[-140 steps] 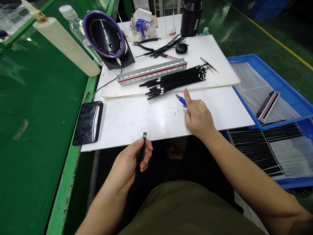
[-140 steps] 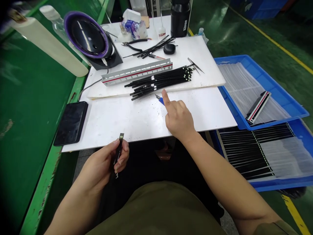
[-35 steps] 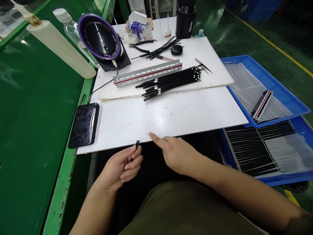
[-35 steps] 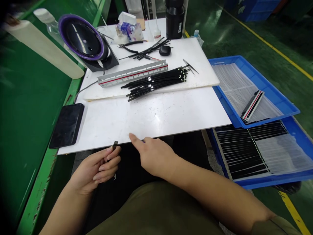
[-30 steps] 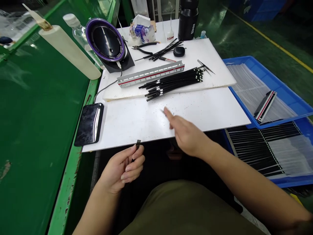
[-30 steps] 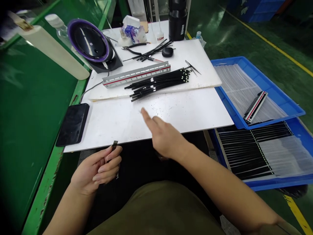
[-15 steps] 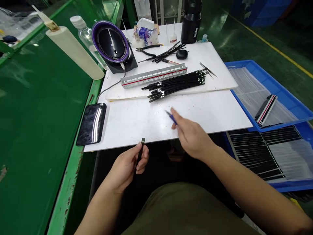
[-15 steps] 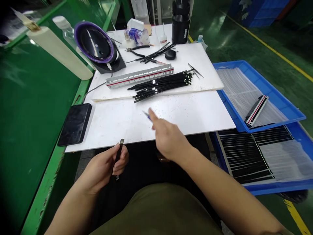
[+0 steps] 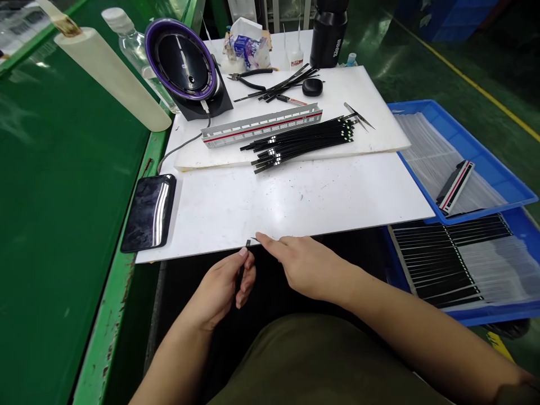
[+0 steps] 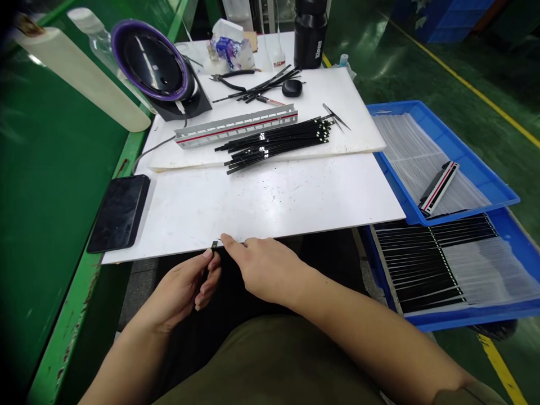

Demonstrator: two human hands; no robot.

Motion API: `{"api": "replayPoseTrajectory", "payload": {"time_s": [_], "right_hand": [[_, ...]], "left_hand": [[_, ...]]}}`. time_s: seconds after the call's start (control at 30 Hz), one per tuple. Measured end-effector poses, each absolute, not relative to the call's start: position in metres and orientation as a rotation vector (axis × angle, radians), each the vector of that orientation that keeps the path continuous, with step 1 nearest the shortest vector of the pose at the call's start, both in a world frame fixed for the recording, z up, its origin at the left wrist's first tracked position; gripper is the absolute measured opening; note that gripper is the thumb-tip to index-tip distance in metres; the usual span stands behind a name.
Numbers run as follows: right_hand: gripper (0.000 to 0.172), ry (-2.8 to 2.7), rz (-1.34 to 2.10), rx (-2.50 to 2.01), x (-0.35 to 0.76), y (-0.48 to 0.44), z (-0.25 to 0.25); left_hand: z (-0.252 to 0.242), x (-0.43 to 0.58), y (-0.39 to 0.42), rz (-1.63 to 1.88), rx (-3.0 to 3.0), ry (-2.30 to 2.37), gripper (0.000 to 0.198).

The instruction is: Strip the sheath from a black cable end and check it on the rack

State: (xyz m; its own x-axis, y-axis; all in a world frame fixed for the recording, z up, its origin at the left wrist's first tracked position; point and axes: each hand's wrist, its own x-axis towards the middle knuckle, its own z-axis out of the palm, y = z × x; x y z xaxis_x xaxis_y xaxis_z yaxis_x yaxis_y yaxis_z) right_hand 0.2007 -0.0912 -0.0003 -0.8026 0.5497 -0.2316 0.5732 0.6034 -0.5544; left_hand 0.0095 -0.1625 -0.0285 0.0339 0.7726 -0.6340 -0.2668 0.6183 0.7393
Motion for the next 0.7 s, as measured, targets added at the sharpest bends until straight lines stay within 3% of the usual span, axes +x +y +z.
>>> {"api": "replayPoseTrajectory", "payload": {"time_s": [0.7], "right_hand": [[0.066,2.813,-0.805,0.972,0.1960,-0.0899,0.0030]], "left_hand": [[-0.0278,0.0151,-0.1644,0.832,0.533,1.417,0.046]]}}
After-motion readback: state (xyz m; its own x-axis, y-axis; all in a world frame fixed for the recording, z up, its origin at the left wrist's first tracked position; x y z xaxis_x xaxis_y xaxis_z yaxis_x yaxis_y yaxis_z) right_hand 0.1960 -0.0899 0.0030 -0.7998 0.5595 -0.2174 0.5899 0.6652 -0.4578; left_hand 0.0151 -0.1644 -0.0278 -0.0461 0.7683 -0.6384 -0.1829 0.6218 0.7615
